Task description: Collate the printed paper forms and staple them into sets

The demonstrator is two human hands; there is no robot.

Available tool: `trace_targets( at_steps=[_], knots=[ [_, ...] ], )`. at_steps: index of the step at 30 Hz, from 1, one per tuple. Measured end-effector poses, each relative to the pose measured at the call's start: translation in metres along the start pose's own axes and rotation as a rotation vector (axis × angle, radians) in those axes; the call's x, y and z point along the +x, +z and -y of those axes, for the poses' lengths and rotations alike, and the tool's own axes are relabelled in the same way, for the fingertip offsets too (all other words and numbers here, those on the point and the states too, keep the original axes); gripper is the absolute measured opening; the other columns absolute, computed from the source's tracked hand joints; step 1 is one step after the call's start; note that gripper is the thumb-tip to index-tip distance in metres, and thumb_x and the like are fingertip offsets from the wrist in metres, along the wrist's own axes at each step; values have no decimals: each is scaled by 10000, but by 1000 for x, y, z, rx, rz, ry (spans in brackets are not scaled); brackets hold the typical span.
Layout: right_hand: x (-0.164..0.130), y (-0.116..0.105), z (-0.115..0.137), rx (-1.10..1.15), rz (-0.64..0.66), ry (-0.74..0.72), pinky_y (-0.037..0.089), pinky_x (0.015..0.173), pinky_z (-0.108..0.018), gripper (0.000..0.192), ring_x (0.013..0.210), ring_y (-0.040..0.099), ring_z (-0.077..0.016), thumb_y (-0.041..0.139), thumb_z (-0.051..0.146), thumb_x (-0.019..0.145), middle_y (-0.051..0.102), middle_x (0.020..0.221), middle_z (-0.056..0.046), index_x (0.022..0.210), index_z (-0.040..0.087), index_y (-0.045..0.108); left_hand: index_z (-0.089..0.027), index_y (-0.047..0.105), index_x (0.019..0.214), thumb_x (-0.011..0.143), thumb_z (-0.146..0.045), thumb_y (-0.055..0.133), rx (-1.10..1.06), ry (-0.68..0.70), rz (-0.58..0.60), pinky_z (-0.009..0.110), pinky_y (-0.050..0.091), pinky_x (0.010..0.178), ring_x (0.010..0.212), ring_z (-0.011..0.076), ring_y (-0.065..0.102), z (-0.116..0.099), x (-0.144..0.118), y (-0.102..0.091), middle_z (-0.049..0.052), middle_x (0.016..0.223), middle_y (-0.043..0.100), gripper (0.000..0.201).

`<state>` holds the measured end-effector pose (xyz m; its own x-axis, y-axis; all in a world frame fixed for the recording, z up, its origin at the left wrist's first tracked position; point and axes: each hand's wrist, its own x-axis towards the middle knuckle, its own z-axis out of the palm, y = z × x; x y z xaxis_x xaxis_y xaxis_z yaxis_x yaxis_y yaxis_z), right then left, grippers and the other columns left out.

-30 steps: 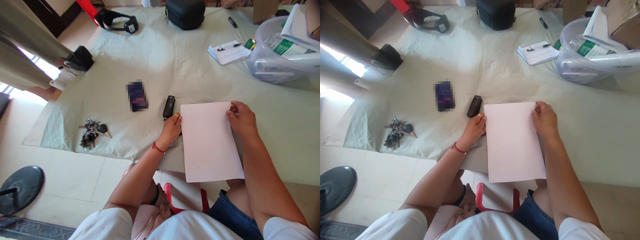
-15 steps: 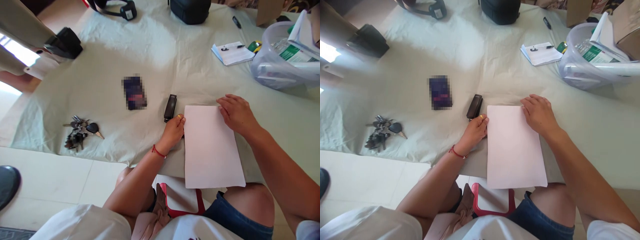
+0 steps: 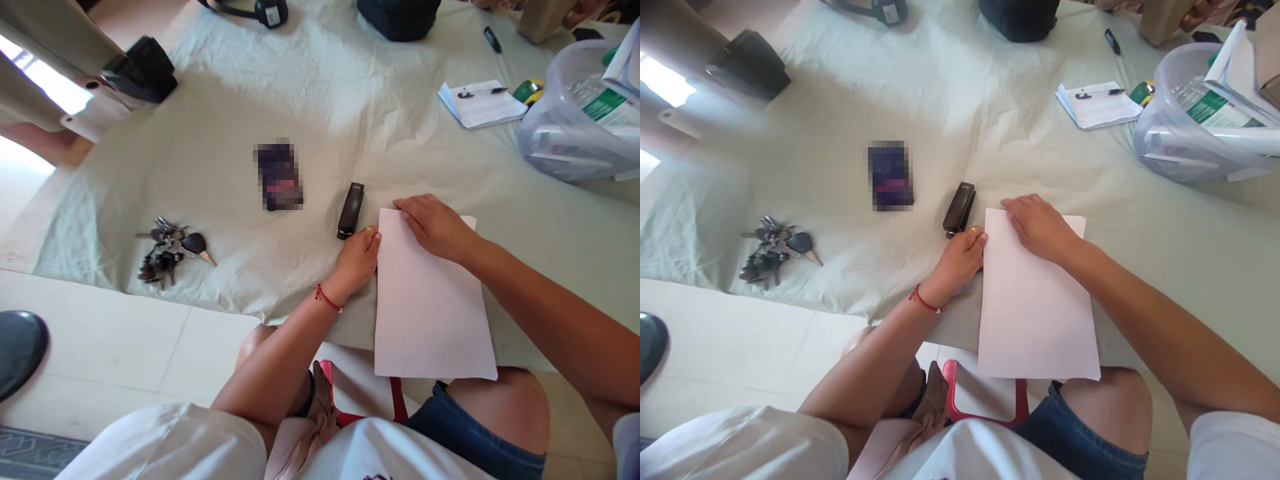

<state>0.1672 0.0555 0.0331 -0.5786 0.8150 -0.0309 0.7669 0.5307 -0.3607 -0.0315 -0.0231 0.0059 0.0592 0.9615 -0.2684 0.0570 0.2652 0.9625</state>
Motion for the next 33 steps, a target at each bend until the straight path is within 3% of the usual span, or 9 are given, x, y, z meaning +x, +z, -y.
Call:
trace_targets(
  at_steps=[6,11,15,17,22,25,27,30,33],
  knots=[
    [8,-2,-2,125,47,39,581,1084,-561,492,1221,722,-376,393,346,1085,825,1245,-154,1301,207,812,-249,478,771,1103,-195,528,171,-3,-5,292,372,692,678,177,491,-6,0,-2,-25,687,504,340],
    [18,-9,-2,378,80,228,601,906,-430,345,979,749,-286,516,415,1048,827,1044,-73,1075,243,814,-241,539,824,1109,-245,464,312,-33,8,302,487,801,859,216,653,-9,-1,-2,25,799,653,295],
    [29,-13,3,353,160,274,579,889,-409,284,927,733,-267,547,348,1018,807,965,-61,990,234,806,-237,547,775,1070,-235,469,340,-99,-63,311,498,796,856,221,680,-7,3,0,37,781,659,305],
    [35,-13,7,301,122,267,579,931,-428,277,968,737,-278,555,317,1005,815,1021,-75,1013,228,817,-243,515,727,1047,-214,471,350,-131,-81,309,473,750,789,208,652,-6,6,1,28,733,626,324],
    [57,-13,20,269,-90,90,588,1046,-494,418,1069,749,-290,567,376,1032,751,1402,-126,1336,223,808,-245,497,701,1020,-168,468,416,-148,-65,313,410,674,687,183,584,-6,11,2,23,695,601,330],
    [71,-11,38,308,-9,-90,576,1119,-500,530,1218,737,-303,569,454,1061,641,1621,-108,1534,268,718,-185,670,837,1043,-165,459,500,-153,-58,332,440,706,779,216,662,-10,11,3,92,848,738,296],
    [80,-6,52,293,88,-172,544,1189,-504,564,1383,682,-329,569,511,1074,589,1697,-101,1572,277,695,-123,764,1058,1067,-158,457,535,-145,-67,349,478,772,938,259,725,-14,11,4,161,1067,810,309],
    [89,2,70,240,223,-244,497,1244,-516,479,1530,590,-355,557,552,1090,643,1647,-100,1373,264,816,-49,678,1473,1067,-88,465,589,-105,-98,363,511,955,1300,317,698,-20,12,7,241,1479,735,460],
    [97,8,78,240,305,-312,500,1212,-492,366,1442,647,-329,579,465,1082,779,1384,-98,1070,241,869,-20,639,1526,1064,-67,456,641,-93,-100,362,507,997,1357,326,673,-22,12,7,263,1545,693,499]
  ],
)
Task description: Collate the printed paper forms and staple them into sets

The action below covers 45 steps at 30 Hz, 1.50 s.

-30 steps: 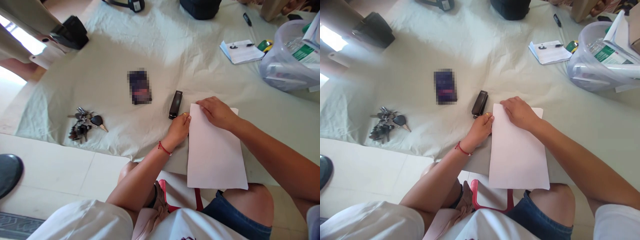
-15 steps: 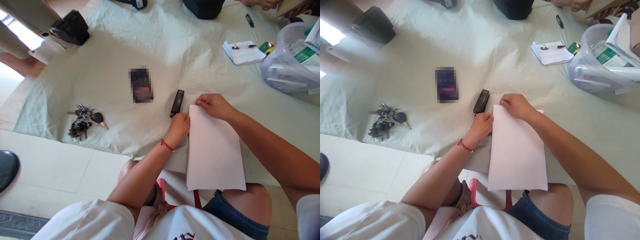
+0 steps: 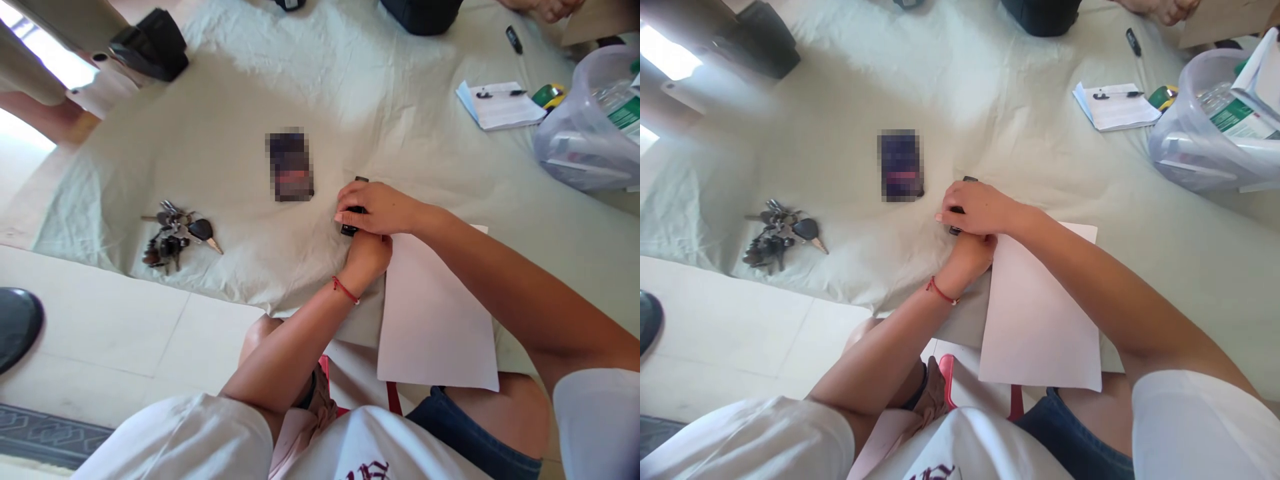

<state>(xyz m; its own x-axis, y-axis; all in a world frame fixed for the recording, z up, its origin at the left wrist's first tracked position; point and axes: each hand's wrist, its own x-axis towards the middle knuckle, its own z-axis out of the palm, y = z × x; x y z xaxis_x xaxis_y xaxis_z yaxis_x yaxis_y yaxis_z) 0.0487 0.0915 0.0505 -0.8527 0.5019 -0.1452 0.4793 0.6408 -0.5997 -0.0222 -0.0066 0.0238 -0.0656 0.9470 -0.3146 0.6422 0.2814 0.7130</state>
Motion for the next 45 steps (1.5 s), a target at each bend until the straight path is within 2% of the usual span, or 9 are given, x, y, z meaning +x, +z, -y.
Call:
trace_targets(
  at_steps=[3,5,9,14,22,30,35,39,45],
  knots=[
    [8,-6,-6,0,-41,25,523,1132,-463,265,1213,723,-289,657,388,1016,790,1253,-94,977,219,857,-81,787,1180,1073,-118,438,6,-5,64,360,494,842,1032,281,727,2,-2,0,188,1156,813,367],
    [10,-16,-14,-23,-91,105,542,1052,-448,243,1118,725,-282,689,390,980,784,1224,-95,963,211,853,-137,777,965,1061,-141,449,-9,-13,83,350,461,788,885,240,683,4,-3,0,118,935,771,341],
    [-1,-43,-35,-22,-81,292,548,896,-419,231,1009,711,-272,756,443,929,779,1184,-85,911,226,834,-192,681,811,1037,-153,465,-50,-32,72,325,422,750,813,201,611,7,-4,1,48,806,660,315],
    [-29,-61,-54,57,-19,344,569,932,-429,314,1071,700,-284,830,602,870,778,1256,-43,911,291,834,-229,534,719,1007,-154,461,-149,-62,88,300,415,737,828,192,584,6,-5,0,30,792,597,306],
    [-47,-59,-56,82,21,317,611,1013,-510,437,1098,723,-324,820,747,849,781,1268,-52,913,315,840,-253,423,678,964,-113,470,-216,-97,91,307,374,707,745,179,502,2,-5,-4,2,721,484,322],
    [-54,-52,-56,59,17,256,652,920,-499,465,1040,753,-309,762,781,890,794,1252,-55,917,326,857,-256,391,610,959,-90,497,-250,-146,115,319,363,670,663,173,437,-2,-4,-8,-9,645,438,401],
    [-52,-58,-65,46,-55,349,632,969,-542,482,1060,748,-326,787,806,858,800,1205,-51,913,331,843,-262,358,597,946,-87,538,-280,-183,129,327,329,645,626,163,398,-2,-1,-8,-19,604,392,430],
    [-52,-66,-74,70,-94,438,625,923,-546,468,1022,739,-319,811,783,871,801,1174,-75,958,324,842,-262,356,602,933,-92,570,-307,-204,140,325,298,627,612,155,404,-2,1,-8,-27,586,377,429],
    [-56,-63,-69,53,-6,321,640,882,-518,397,996,737,-306,828,735,870,808,1170,-55,886,339,840,-261,365,604,918,-93,576,-310,-215,149,339,311,630,617,163,402,-4,0,-10,-9,587,409,414]
  ],
)
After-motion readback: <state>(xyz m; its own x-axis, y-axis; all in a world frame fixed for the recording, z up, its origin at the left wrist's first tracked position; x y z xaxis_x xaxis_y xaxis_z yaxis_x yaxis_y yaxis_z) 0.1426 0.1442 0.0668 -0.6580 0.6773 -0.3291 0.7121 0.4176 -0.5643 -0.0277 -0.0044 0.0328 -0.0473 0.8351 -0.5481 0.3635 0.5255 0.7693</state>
